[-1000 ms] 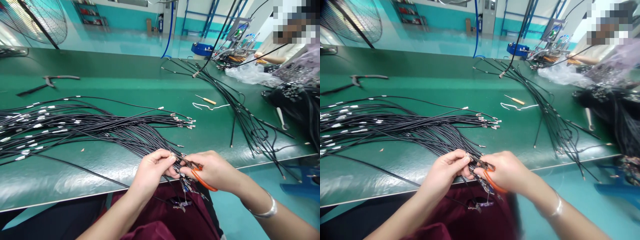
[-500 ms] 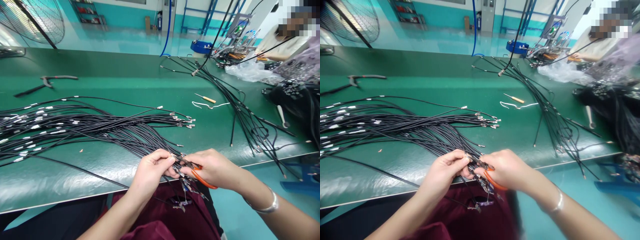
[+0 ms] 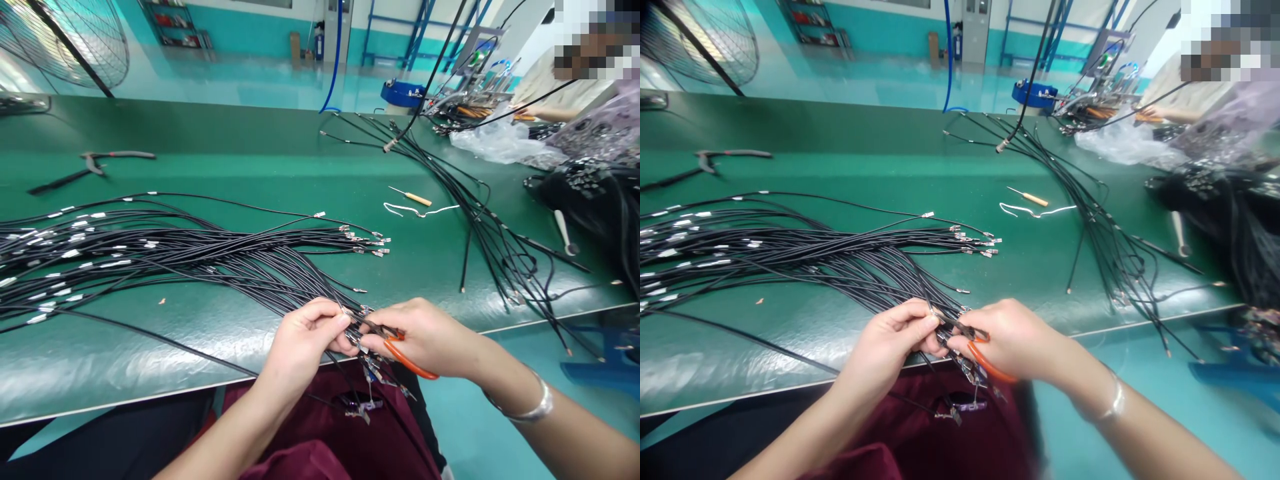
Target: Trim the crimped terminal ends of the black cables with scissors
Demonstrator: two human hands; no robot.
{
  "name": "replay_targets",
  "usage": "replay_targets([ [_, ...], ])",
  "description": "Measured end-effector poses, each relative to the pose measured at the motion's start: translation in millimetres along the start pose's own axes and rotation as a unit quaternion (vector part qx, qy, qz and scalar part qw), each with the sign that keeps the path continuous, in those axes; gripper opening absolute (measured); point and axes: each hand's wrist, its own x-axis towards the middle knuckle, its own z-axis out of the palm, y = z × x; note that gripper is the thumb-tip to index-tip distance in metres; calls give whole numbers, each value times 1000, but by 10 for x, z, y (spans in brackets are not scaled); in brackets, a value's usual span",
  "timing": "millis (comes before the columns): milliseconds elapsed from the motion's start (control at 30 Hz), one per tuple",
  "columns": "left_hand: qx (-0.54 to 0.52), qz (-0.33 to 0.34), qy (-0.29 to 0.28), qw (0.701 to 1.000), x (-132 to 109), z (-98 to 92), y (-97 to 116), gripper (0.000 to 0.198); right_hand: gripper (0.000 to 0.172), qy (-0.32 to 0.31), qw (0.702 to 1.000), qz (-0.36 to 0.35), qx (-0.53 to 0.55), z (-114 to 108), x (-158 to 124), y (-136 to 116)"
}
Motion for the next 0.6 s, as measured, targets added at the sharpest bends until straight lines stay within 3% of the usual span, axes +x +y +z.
replay_targets([
  [333, 1, 6, 12, 1000, -8, 0, -2, 12, 32, 23, 998, -10, -56, 53, -21, -4],
  [600, 2, 0, 5, 1000, -10, 13, 4, 13, 32, 8, 1000, 9, -15, 19, -13, -24],
])
